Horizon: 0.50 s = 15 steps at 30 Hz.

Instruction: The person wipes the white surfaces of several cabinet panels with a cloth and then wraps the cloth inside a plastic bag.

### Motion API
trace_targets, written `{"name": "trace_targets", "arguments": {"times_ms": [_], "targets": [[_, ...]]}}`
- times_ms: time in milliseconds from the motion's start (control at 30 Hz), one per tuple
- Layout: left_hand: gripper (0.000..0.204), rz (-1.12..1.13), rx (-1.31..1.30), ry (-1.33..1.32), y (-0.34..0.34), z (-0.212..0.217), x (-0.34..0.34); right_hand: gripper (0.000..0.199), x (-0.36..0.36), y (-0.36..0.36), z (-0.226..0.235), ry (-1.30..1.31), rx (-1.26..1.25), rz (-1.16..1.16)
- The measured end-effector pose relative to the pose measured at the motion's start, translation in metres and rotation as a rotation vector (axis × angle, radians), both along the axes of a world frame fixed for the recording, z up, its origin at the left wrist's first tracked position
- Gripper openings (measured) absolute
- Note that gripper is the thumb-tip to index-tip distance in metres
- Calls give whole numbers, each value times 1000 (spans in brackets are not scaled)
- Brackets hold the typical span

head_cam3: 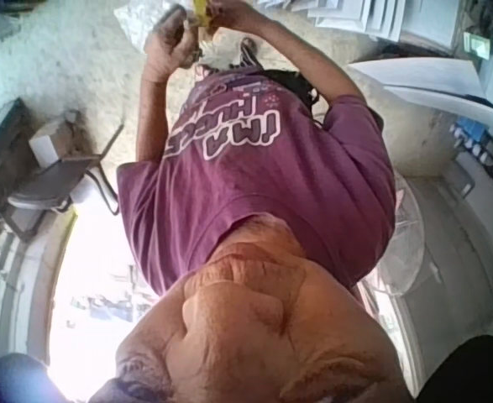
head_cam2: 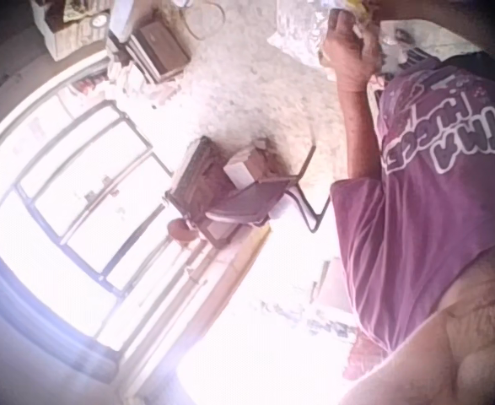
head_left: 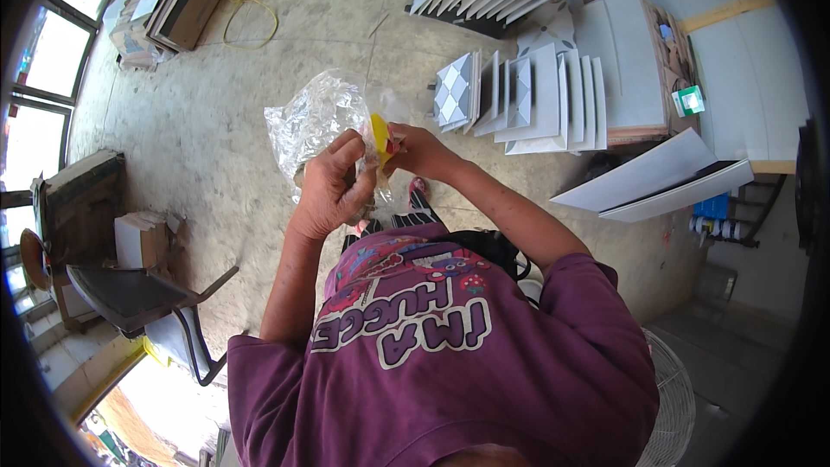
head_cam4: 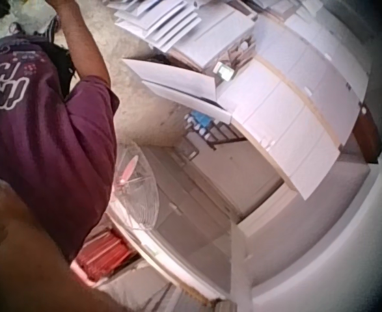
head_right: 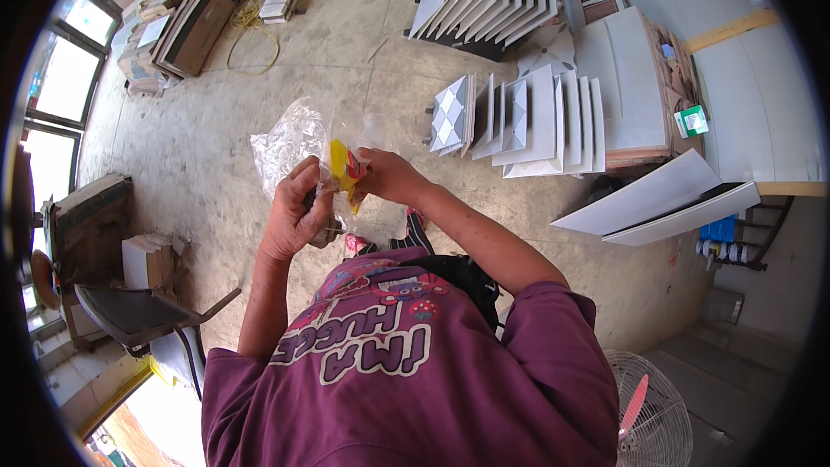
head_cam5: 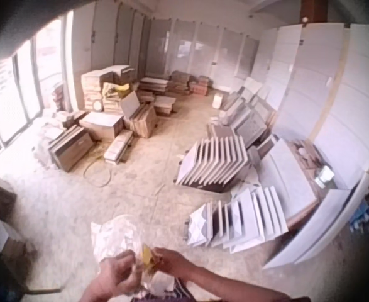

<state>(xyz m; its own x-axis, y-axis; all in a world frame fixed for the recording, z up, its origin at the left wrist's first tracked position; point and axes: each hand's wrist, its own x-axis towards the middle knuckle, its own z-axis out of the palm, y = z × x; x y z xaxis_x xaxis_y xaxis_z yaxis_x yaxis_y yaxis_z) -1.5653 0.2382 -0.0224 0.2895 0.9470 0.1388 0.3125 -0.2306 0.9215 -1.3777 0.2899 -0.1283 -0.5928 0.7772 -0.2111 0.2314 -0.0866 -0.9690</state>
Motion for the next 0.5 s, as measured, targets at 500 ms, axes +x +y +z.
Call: {"name": "trace_targets", "arguments": {"times_ms": [500], "targets": [[13,-75,88,93,-21,-36,-17,43,-47,6,-11,-719,364,0]]}}
